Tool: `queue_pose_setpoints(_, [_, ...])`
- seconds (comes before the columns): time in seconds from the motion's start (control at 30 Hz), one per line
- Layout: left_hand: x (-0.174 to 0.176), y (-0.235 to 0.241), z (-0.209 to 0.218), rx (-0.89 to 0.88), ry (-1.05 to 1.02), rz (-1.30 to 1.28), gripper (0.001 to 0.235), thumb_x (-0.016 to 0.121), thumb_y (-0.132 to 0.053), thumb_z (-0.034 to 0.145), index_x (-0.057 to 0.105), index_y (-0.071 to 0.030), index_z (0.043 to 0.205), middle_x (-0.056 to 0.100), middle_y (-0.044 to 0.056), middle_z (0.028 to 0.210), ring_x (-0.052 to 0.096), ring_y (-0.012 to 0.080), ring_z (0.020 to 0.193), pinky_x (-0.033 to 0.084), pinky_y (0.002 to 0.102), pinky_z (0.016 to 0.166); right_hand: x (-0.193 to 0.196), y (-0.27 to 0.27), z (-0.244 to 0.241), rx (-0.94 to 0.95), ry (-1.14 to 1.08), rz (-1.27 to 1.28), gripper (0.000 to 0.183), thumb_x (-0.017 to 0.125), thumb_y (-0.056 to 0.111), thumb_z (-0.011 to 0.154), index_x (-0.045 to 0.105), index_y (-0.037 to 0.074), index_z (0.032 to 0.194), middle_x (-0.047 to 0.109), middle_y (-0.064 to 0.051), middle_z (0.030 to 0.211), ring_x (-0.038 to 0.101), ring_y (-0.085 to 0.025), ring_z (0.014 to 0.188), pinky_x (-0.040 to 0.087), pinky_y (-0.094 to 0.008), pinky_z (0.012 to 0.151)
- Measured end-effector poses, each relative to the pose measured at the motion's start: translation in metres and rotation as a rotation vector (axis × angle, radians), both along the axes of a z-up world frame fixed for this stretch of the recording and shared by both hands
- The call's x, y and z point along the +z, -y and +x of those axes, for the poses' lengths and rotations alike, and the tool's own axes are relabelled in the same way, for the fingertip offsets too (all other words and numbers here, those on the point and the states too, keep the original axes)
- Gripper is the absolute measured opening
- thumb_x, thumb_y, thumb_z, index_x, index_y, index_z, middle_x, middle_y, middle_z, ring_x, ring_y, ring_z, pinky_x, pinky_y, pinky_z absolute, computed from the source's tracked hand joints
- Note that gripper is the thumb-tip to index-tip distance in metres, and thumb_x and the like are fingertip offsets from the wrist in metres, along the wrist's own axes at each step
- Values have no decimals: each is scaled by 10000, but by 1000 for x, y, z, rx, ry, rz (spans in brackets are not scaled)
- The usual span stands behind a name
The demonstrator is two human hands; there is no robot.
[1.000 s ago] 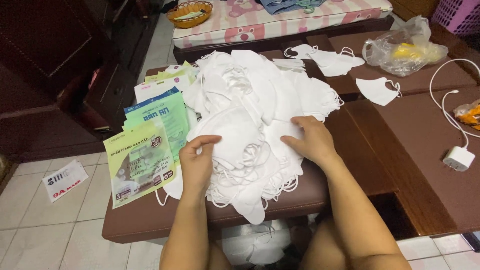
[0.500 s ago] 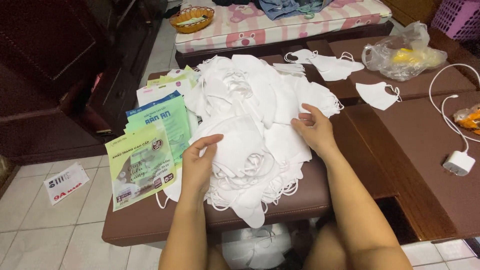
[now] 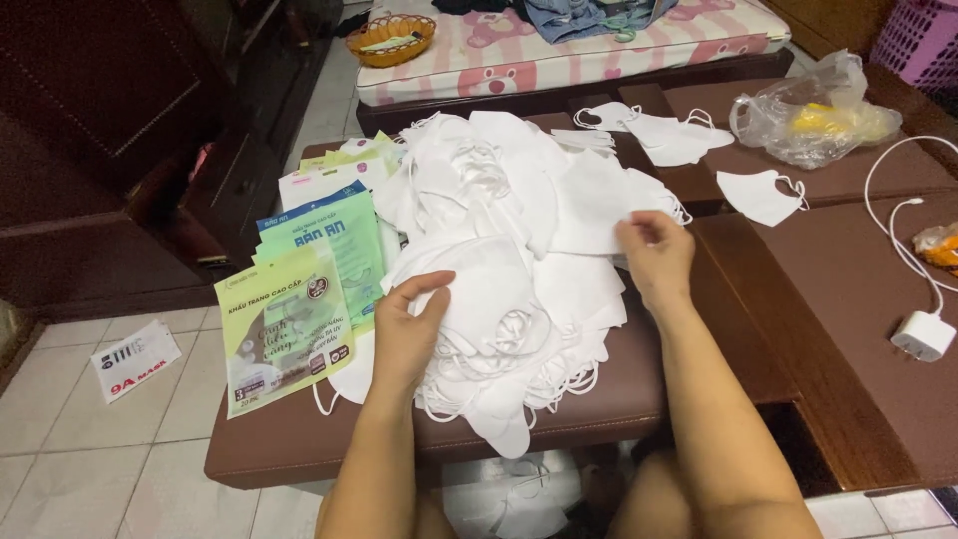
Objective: Folding and stacking white face masks from a large pile on a table.
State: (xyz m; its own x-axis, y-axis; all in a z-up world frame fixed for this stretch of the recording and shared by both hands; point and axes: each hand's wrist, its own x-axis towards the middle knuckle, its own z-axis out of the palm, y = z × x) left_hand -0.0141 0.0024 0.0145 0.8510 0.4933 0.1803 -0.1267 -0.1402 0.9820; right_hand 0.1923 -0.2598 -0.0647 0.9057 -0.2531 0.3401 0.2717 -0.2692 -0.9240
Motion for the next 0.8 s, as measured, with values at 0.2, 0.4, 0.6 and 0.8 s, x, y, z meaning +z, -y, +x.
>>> queue_pose_setpoints(0.2, [-2,2,2,2,-8,63,240,663,2,927,800,-89,1101,712,95,1020,522,199,1176,343,416,1141,18,36,-14,96,362,342,147,538,179,1143,488,94,1253,594,-29,947,607,-89,835,568,-213,767])
queue_pose_setpoints(0.4, [15,13,-6,-73,34,-45,295,673,-299,992,783,-48,1101,732,163,1056,537,216,1155,393,425,1110,24,-1,-60,551,-48,286,165,707,107,953,668,60,1106,698,-38,904,648,-86,640,590,-216,552])
queue_pose_setpoints(0.6, [19,24,-8,-111,-77,78,174,775,-201,904,804,-64,1008,699,114,897,586,174,1000,496,407,984,41,-52,-110,730,-198,207,258,742,142,918,700,-7,1124,754,-148,775,663,-140,424,573,-227,341])
queue_pose_setpoints(0.8, [27,21,-10,20,-35,-52,129,777,-152,912,806,-40,969,702,70,782,569,141,844,534,321,835,15,-10,-56,402,56,27,195,725,134,958,746,45,1130,747,-171,882,710,-209,673,592,-317,530])
